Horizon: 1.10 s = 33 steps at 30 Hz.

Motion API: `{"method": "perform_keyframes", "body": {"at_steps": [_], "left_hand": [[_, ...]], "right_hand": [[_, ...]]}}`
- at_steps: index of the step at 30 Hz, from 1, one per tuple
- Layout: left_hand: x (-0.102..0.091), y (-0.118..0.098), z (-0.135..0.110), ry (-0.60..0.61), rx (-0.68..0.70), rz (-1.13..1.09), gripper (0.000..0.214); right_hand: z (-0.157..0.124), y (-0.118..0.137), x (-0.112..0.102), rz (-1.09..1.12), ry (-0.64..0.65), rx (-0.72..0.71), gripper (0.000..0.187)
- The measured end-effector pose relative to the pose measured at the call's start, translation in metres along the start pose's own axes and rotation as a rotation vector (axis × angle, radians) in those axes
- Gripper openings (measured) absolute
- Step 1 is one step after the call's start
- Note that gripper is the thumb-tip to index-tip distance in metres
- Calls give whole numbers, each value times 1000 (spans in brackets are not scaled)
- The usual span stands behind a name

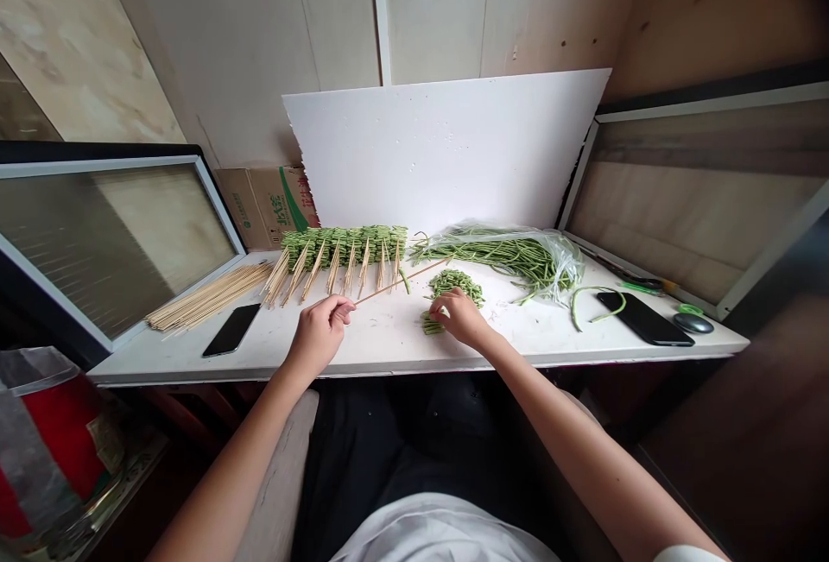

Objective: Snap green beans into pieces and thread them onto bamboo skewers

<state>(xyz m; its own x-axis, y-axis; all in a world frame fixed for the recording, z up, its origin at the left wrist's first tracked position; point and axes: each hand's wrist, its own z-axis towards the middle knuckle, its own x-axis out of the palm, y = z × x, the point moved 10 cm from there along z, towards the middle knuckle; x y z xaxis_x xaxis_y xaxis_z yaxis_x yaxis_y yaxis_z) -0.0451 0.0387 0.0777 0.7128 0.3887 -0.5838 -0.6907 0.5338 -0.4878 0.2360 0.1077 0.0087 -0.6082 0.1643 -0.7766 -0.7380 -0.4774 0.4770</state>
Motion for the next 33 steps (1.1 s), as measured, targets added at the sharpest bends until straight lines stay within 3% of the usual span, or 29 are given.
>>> {"method": "perform_keyframes", "body": {"at_steps": [2,7,12,16,21,33], "left_hand": [[-2,-1,1,-8,3,1,27],[-5,3,1,-22,-13,12,32],[-5,3,-1,-36,-2,17,32],[-2,1,-2,-26,10,26,31],[0,4,-2,-22,10,46,32],[-4,2,-2,-45,24,90,29]], "right_hand": [[3,-6,-14,173,-74,37,16],[6,-31,-53,890,-259,217,50],[4,-20,-64,1358,-251,264,39],[3,-2,-60,1479,-211,257,37],[3,1,-53,1548,-198,271,38],[1,2,-58,1512,-220,262,34]]}}
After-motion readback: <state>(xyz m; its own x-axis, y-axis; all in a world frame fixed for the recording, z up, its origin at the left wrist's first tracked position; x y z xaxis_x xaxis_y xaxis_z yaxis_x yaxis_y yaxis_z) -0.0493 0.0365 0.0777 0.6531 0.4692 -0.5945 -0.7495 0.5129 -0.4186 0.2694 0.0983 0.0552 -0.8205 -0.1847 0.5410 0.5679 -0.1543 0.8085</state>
